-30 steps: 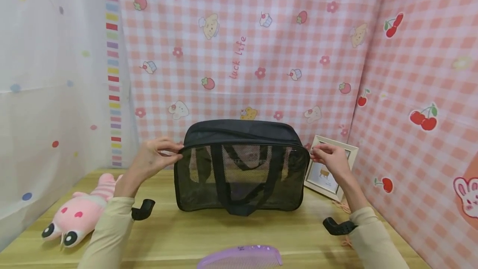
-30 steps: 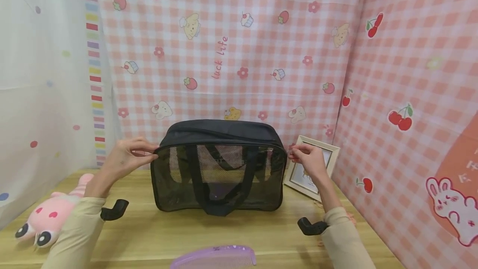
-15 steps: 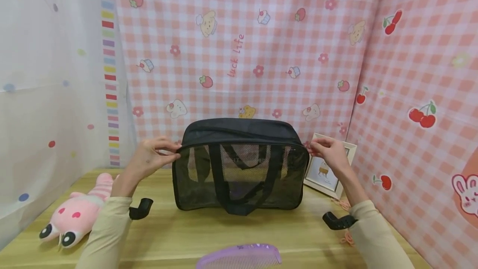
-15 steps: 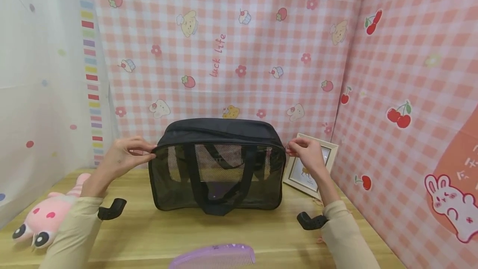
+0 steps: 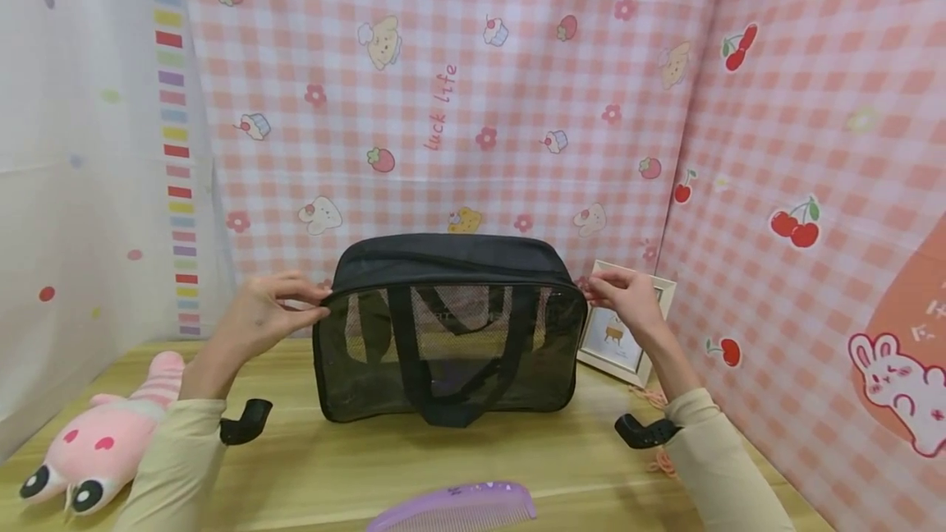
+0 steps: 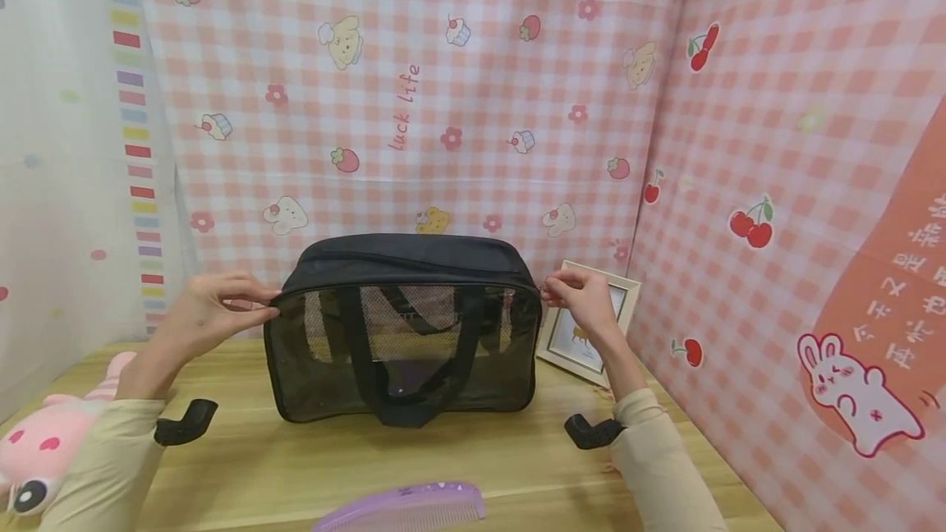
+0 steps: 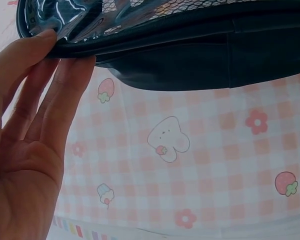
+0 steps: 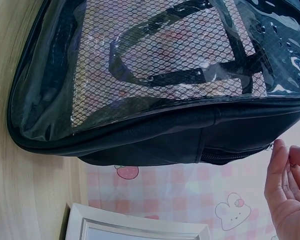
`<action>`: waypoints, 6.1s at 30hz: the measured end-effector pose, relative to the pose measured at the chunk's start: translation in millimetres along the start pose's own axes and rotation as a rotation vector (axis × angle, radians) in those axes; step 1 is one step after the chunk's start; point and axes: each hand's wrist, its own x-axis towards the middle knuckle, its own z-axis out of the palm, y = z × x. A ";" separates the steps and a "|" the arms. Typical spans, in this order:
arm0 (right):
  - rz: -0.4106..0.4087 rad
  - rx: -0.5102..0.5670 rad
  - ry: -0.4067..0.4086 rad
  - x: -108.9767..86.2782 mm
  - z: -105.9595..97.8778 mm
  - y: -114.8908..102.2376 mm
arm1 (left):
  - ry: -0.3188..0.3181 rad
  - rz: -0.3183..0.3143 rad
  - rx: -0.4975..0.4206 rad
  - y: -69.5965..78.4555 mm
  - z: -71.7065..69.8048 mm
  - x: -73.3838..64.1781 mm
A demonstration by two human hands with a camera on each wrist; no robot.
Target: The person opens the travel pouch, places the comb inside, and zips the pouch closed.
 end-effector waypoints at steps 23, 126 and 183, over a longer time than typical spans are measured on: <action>-0.006 -0.008 0.007 -1.7 -1.6 3.2 | -0.028 -0.008 -0.006 -2.1 0.3 1.5; -0.008 -0.529 -0.434 50.4 59.6 -131.6 | -0.087 -0.012 -0.090 -3.6 -3.9 6.0; -0.101 -0.612 -0.652 62.6 172.8 -173.4 | -0.052 0.008 -0.137 -2.9 -2.5 -1.3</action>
